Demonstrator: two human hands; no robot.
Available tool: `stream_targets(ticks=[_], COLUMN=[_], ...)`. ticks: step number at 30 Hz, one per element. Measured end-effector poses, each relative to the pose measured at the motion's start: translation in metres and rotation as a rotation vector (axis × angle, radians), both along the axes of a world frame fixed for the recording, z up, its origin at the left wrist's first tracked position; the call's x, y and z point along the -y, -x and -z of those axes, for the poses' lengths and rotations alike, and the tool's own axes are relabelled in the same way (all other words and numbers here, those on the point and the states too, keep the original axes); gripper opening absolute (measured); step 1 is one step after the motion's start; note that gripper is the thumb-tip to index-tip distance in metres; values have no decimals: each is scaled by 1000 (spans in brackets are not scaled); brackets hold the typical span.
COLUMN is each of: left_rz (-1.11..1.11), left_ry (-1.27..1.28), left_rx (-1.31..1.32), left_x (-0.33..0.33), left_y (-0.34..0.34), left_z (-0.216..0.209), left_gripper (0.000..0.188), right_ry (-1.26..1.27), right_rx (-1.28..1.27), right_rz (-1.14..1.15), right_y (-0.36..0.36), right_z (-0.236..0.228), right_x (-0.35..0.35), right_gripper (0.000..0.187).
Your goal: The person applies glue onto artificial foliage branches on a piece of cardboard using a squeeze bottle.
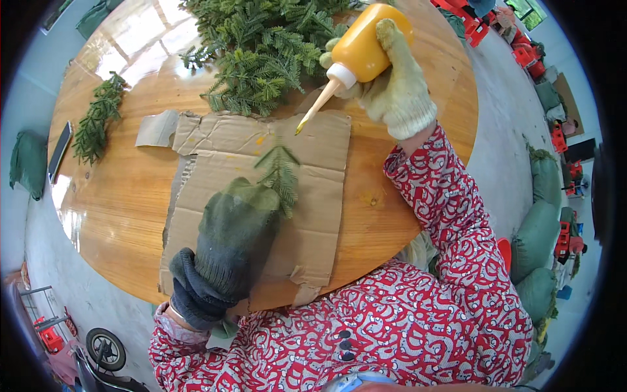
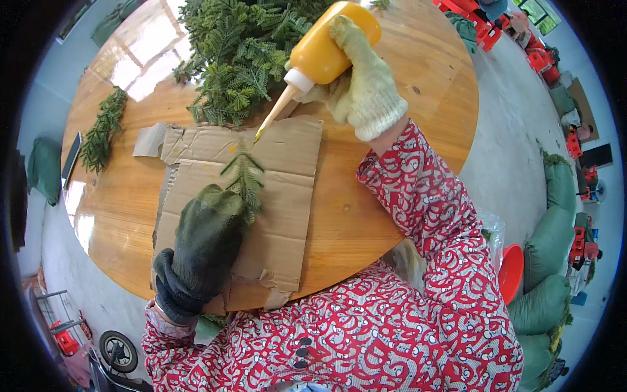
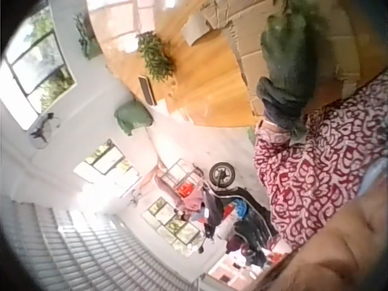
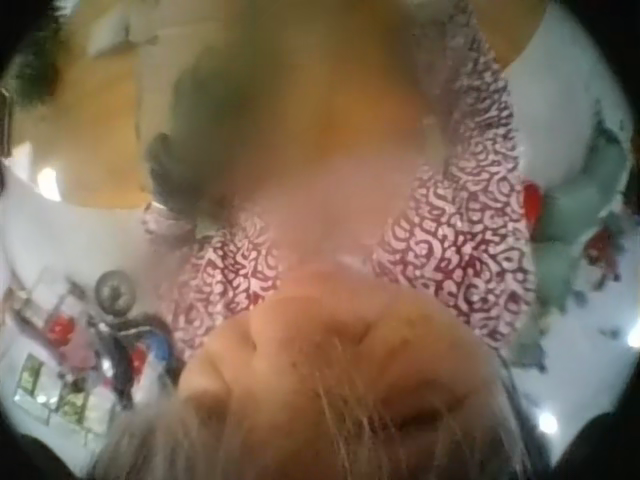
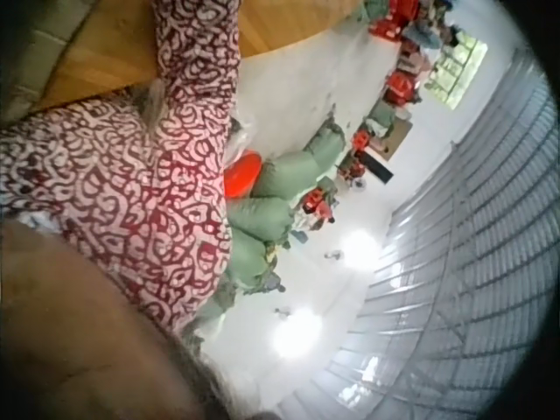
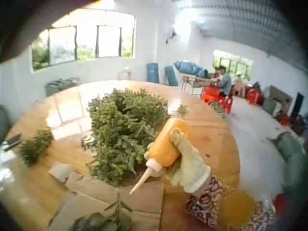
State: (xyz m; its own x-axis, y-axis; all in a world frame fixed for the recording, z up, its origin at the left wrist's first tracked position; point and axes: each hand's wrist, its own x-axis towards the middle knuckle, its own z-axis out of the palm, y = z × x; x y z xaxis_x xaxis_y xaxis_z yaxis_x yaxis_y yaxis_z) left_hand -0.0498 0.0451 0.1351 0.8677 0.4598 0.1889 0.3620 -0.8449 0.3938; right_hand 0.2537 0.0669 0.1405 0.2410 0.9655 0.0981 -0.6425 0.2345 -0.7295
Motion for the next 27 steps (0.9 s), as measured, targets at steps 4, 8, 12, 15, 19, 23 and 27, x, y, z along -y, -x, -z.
stream_targets(ticks=[4,8,12,15,19,23,27], left_rz=[-77,-185,-297,-444,-458,-454,-684], left_ry=[-40,-127,-40,54,-63,-304,-295], left_rx=[214,277,312,530,492,282,325], left_x=[-1,-4,-17,-23,-31,-61,-75], left_y=[12,38,74,90,106,142,170], left_z=[2,5,12,17,16,41,54], left_gripper=[37,32,32,27,25,28,27], right_ry=[51,59,55,60,39,26,28], right_rx=[-129,-118,-43,-54,-40,-33,-47], right_rz=[-61,-23,-2,1,-5,-40,-50], right_y=[-14,-10,-8,-6,-6,-8,-6], right_z=[9,8,8,9,7,10,8], right_x=[-6,-7,-7,-9,-10,-11,-11], right_gripper=[52,55,58,58,59,58,56])
